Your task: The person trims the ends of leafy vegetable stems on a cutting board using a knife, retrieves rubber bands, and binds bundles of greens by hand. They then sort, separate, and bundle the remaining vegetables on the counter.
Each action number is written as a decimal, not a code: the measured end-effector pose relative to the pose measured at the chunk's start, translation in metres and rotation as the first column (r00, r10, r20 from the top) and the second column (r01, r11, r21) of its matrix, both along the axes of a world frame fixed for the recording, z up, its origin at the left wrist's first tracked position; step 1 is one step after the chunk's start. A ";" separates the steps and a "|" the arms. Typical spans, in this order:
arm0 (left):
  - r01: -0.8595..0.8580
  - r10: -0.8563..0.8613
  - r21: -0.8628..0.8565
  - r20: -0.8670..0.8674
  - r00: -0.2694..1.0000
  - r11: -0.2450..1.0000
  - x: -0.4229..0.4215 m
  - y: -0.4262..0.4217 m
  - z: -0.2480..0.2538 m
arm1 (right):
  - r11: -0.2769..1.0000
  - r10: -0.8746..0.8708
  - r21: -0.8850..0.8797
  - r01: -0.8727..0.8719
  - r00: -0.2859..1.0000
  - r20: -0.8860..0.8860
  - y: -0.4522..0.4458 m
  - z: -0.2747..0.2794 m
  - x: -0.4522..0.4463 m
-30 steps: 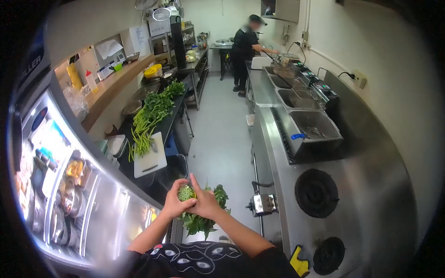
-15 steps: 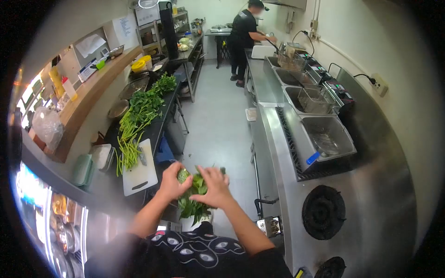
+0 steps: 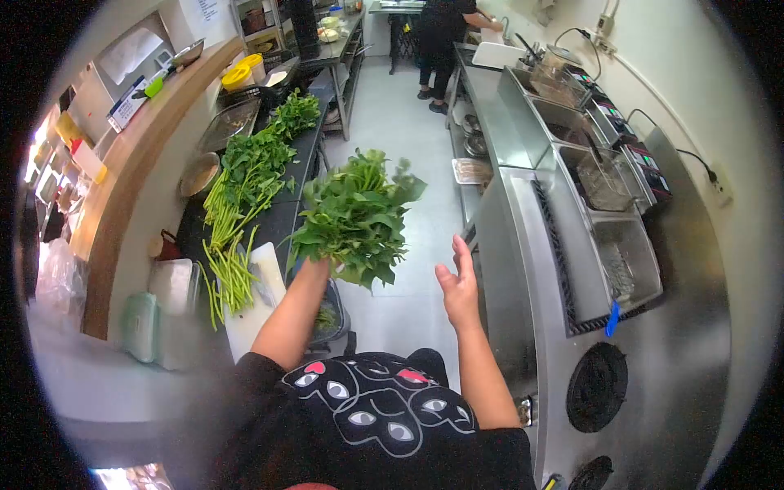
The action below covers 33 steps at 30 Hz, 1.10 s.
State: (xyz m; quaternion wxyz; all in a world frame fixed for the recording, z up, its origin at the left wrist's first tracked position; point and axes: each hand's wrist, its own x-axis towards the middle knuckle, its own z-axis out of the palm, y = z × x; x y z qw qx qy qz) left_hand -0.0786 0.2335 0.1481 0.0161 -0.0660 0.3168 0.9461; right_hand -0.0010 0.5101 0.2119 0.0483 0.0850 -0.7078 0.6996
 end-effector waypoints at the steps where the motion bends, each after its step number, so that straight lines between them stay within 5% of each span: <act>1: 0.011 -0.012 0.056 0.024 1.000 0.998 -0.007 -0.001 0.003 | 0.999 0.033 -0.041 -0.032 0.999 0.040 -0.005 0.000 -0.010; 7: 0.064 -0.051 0.194 -0.069 0.996 0.979 -0.042 -0.009 0.009 | 0.940 0.295 -0.275 -0.202 0.887 0.355 -0.037 0.004 -0.079; 11: 0.043 0.016 0.234 -0.243 0.970 0.971 -0.079 -0.002 0.009 | 0.885 0.384 -0.412 -0.217 0.841 0.382 -0.053 0.002 -0.145; 12: 0.133 -0.043 0.292 -0.293 0.955 0.947 -0.097 -0.002 0.013 | 0.912 0.336 -0.350 -0.213 0.879 0.339 -0.054 0.000 -0.166; 19: -0.151 0.159 0.147 -0.045 0.986 0.977 -0.192 0.005 -0.016 | 0.942 0.335 0.042 -0.333 0.921 -0.201 -0.076 0.012 -0.305; 20: -0.266 0.263 -0.103 -0.043 0.964 0.958 -0.202 0.005 -0.027 | 0.903 0.414 0.202 -0.379 0.893 -0.177 -0.080 -0.002 -0.324; 22: -0.376 0.465 -0.613 -0.016 0.885 0.695 -0.220 0.008 -0.025 | 0.889 0.458 0.023 -0.457 0.889 -0.024 -0.093 -0.014 -0.344; 26: -0.450 0.648 -0.653 0.082 0.758 0.609 -0.246 -0.024 -0.047 | 0.841 0.541 -0.125 -0.527 0.823 0.170 -0.111 -0.037 -0.388; 33: -0.550 0.725 -0.704 -0.071 0.685 0.450 -0.313 -0.096 -0.018 | 0.626 0.777 -0.187 -0.757 0.586 0.230 -0.171 -0.042 -0.473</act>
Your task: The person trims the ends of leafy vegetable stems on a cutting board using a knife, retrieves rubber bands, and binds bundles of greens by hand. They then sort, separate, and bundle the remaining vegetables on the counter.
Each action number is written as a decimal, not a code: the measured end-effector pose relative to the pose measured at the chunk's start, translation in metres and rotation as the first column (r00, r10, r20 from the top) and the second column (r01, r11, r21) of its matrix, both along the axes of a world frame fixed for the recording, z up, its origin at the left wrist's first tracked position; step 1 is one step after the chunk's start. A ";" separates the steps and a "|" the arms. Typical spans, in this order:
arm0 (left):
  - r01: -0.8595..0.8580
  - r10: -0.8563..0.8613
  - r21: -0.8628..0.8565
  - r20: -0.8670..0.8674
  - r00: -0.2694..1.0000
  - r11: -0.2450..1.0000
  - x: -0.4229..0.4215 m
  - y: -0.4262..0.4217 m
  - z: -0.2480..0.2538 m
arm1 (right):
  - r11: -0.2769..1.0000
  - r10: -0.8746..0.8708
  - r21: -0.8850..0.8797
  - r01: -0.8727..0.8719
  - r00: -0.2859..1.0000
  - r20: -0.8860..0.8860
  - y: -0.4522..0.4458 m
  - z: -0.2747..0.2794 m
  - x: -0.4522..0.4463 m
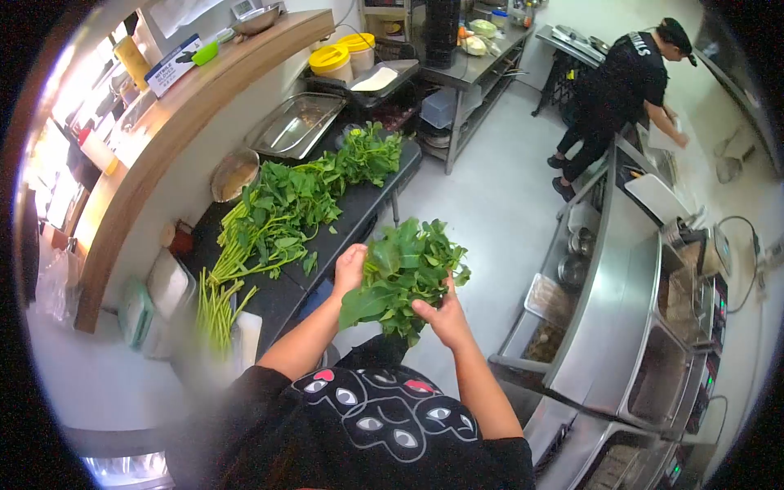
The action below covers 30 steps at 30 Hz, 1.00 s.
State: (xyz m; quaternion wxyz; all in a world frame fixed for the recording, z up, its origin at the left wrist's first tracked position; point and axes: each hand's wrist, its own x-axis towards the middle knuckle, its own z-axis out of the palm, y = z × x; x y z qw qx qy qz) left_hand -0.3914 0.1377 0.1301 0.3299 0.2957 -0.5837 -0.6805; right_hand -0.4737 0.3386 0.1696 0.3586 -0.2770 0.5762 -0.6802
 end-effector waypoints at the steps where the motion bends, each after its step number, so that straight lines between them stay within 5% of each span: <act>1: 0.004 -0.003 0.015 -0.040 0.999 1.000 -0.014 -0.011 -0.004 | 0.999 -0.011 0.034 0.011 1.000 -0.002 -0.009 0.000 -0.011; 6: 0.017 -0.016 0.010 -0.137 0.990 1.000 -0.094 -0.086 0.006 | 0.981 -0.135 0.154 0.116 0.983 0.122 -0.058 0.026 -0.077; 10: -0.117 0.103 -0.111 -0.123 0.987 0.987 -0.151 -0.173 0.011 | 0.979 -0.143 0.138 0.153 0.987 -0.078 -0.081 0.014 -0.142; 12: -0.248 0.248 -0.012 0.037 0.968 0.969 -0.169 -0.210 0.027 | 0.961 -0.199 0.186 0.203 0.979 -0.040 -0.087 0.003 -0.164; 13: -0.194 0.201 0.206 -0.014 0.979 0.959 -0.171 -0.220 0.054 | 0.951 -0.219 0.225 0.214 0.976 -0.003 -0.092 0.002 -0.174; 14: -0.062 0.217 0.591 -0.195 0.956 0.805 -0.183 -0.242 0.047 | 0.939 -0.240 0.260 0.224 0.970 0.029 -0.099 0.000 -0.184; 16: 0.073 0.220 0.591 -0.407 0.887 0.803 -0.190 -0.272 0.056 | 0.933 -0.225 0.294 0.205 0.974 0.034 -0.113 -0.005 -0.204; 18: -0.102 0.249 0.607 -0.164 0.954 0.788 -0.198 -0.314 0.047 | 0.928 -0.184 0.336 0.161 0.982 0.038 -0.131 -0.009 -0.229; 21: -0.097 0.328 0.704 -0.201 0.923 0.703 -0.214 -0.383 -0.008 | 0.939 -0.077 0.337 0.067 0.997 0.016 -0.166 -0.013 -0.274; 25: -0.305 0.438 0.715 -0.002 0.899 0.629 -0.223 -0.432 -0.064 | 0.925 0.092 0.375 -0.068 0.995 -0.045 -0.228 -0.014 -0.342; 28: -0.535 0.654 0.680 0.107 0.749 0.501 -0.227 -0.425 -0.063 | 0.894 0.239 0.399 -0.206 0.971 -0.033 -0.276 -0.012 -0.386; 30: -0.544 0.622 0.654 0.142 0.770 0.525 -0.223 -0.428 -0.075 | 0.856 0.345 0.426 -0.292 0.937 -0.050 -0.312 -0.014 -0.410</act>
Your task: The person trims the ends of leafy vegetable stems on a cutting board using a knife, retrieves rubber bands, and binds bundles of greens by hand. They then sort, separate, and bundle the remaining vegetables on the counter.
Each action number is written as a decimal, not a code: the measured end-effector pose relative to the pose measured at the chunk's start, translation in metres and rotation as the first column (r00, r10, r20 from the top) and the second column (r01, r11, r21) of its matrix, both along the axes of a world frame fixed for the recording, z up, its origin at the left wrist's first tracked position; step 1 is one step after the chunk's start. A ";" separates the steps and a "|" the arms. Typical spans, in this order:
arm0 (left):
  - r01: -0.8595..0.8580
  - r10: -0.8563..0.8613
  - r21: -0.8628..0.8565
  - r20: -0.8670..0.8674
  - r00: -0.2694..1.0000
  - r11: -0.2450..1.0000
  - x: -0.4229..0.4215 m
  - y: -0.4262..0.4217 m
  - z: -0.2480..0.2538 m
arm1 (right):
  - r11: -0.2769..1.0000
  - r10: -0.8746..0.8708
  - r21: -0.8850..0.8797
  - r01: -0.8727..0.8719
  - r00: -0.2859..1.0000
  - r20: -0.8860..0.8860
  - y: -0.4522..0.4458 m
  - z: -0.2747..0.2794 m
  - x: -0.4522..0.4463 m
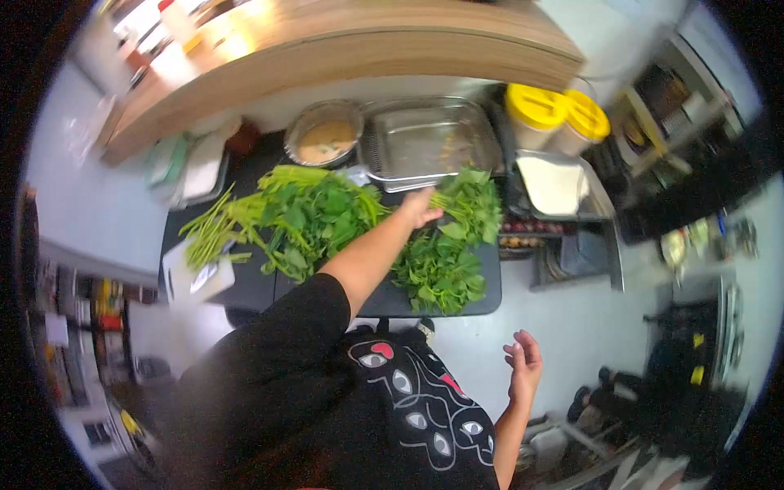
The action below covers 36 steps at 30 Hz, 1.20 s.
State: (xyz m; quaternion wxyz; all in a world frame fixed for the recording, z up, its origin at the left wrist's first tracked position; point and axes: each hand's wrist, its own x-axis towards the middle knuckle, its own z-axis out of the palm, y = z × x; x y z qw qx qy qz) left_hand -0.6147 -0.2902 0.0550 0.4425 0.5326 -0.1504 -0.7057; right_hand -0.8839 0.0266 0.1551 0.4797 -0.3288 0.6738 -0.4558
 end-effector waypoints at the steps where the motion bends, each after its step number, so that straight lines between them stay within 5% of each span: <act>1: 0.002 0.003 -0.058 0.084 0.996 0.998 0.000 0.000 -0.005 | 0.999 0.052 0.012 -0.051 0.999 -0.006 -0.018 -0.002 -0.011; 3: 0.079 -0.022 -0.128 0.400 0.916 0.989 0.006 0.010 0.002 | 0.989 0.138 0.047 -0.137 0.990 -0.024 -0.051 0.001 -0.017; 5: 0.278 0.007 -0.216 0.800 0.600 0.936 0.021 0.034 0.026 | 0.972 0.231 0.037 -0.230 0.973 -0.016 -0.084 -0.002 -0.023; 6: 0.379 0.113 -0.371 0.825 0.554 0.848 0.033 0.054 0.048 | 0.962 0.274 0.025 -0.273 0.962 -0.011 -0.101 -0.004 -0.022; 8: 0.337 0.075 -0.406 0.725 0.685 0.850 0.054 0.094 0.094 | 0.943 0.330 -0.032 -0.331 0.943 -0.033 -0.130 -0.002 -0.012; 13: 0.061 0.393 -0.489 0.764 0.512 0.870 0.144 0.162 0.094 | 0.889 0.432 -0.162 -0.429 0.902 -0.020 -0.179 -0.005 0.023; 17: -0.047 0.332 -0.331 0.914 0.231 0.942 0.239 0.230 0.095 | 0.862 0.462 -0.215 -0.460 0.886 -0.044 -0.189 0.010 0.065; 18: 0.021 0.268 -0.269 0.963 0.043 0.963 0.270 0.248 0.087 | 0.859 0.459 -0.233 -0.455 0.887 -0.040 -0.188 0.011 0.075; 21: 0.045 0.047 -0.039 0.978 -0.205 0.998 0.347 0.296 0.098 | 0.844 0.461 -0.264 -0.468 0.883 -0.091 -0.183 0.013 0.102; 24: -0.105 -0.252 0.232 0.929 -0.271 0.967 0.425 0.310 0.104 | 0.841 0.430 -0.304 -0.446 0.894 -0.122 -0.169 0.012 0.140; 31: 0.256 -0.441 0.567 0.795 -0.416 0.783 0.582 0.257 0.073 | 0.900 0.363 -0.232 -0.370 0.929 -0.075 -0.115 0.005 0.292; 36: 0.375 -0.536 0.654 0.755 -0.378 0.657 0.645 0.217 0.059 | 0.834 0.492 -0.161 -0.527 0.844 -0.212 -0.082 0.020 0.373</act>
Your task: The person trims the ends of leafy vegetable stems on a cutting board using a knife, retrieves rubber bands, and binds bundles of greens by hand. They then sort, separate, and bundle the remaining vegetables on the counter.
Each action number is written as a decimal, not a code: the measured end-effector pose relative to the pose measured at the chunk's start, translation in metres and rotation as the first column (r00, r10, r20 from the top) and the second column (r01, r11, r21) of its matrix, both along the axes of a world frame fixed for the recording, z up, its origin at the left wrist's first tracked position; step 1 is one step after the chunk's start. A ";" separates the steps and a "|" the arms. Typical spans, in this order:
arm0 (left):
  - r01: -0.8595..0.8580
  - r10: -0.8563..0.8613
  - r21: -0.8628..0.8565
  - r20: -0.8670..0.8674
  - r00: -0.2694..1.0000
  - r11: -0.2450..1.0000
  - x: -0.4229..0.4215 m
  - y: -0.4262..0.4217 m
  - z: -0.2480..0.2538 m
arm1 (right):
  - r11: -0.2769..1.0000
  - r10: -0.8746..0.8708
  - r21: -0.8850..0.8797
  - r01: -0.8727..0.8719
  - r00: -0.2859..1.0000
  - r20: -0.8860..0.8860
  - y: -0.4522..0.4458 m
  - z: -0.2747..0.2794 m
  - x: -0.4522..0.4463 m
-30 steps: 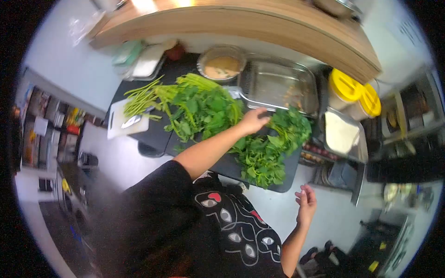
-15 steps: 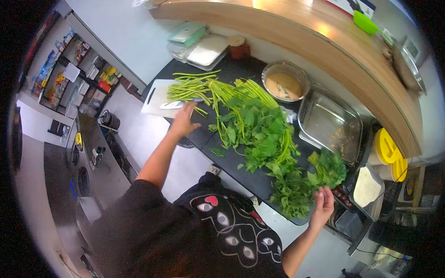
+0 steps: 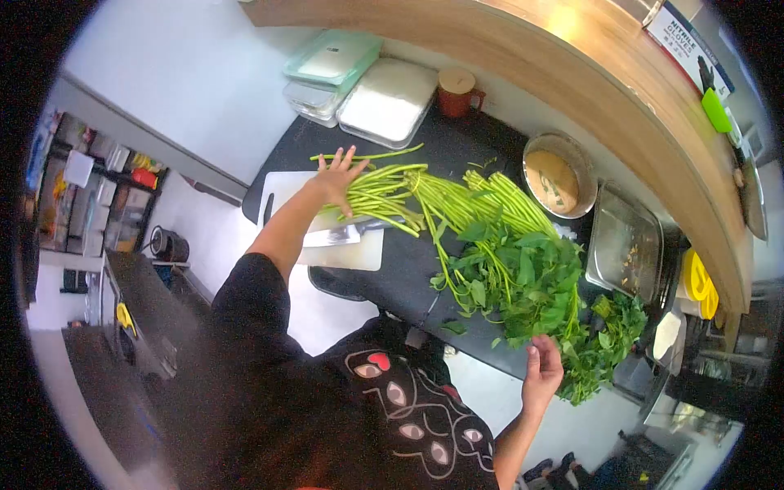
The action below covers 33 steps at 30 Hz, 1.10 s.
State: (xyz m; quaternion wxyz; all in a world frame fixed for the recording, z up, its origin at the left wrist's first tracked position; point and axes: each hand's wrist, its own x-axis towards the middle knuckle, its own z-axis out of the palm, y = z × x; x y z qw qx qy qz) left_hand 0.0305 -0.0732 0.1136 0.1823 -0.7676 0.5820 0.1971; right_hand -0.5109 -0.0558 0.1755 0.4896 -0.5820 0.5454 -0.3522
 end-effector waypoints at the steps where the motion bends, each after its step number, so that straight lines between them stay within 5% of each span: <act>1: 0.006 -0.006 0.028 -0.018 1.000 1.000 0.008 -0.007 -0.004 | 1.000 -0.004 0.008 0.004 1.000 -0.020 0.005 0.008 0.008; 10: -0.003 -0.012 -0.071 -0.217 0.976 0.997 0.028 -0.011 -0.018 | 0.993 -0.111 0.020 0.114 0.987 -0.115 0.025 0.015 0.031; 16: 0.071 -0.084 -0.243 -0.044 0.995 0.968 0.011 0.004 -0.028 | 0.998 -0.062 0.023 0.066 0.989 -0.135 0.033 0.007 0.040; 25: 0.043 -0.087 -0.248 -0.168 0.982 0.968 0.040 -0.027 -0.037 | 0.991 -0.130 0.005 0.133 0.974 -0.183 0.041 0.020 0.033; 33: 0.093 -0.116 -0.273 -0.069 0.991 0.957 0.033 -0.025 -0.033 | 0.980 -0.184 0.035 0.198 0.955 -0.232 0.063 0.010 0.022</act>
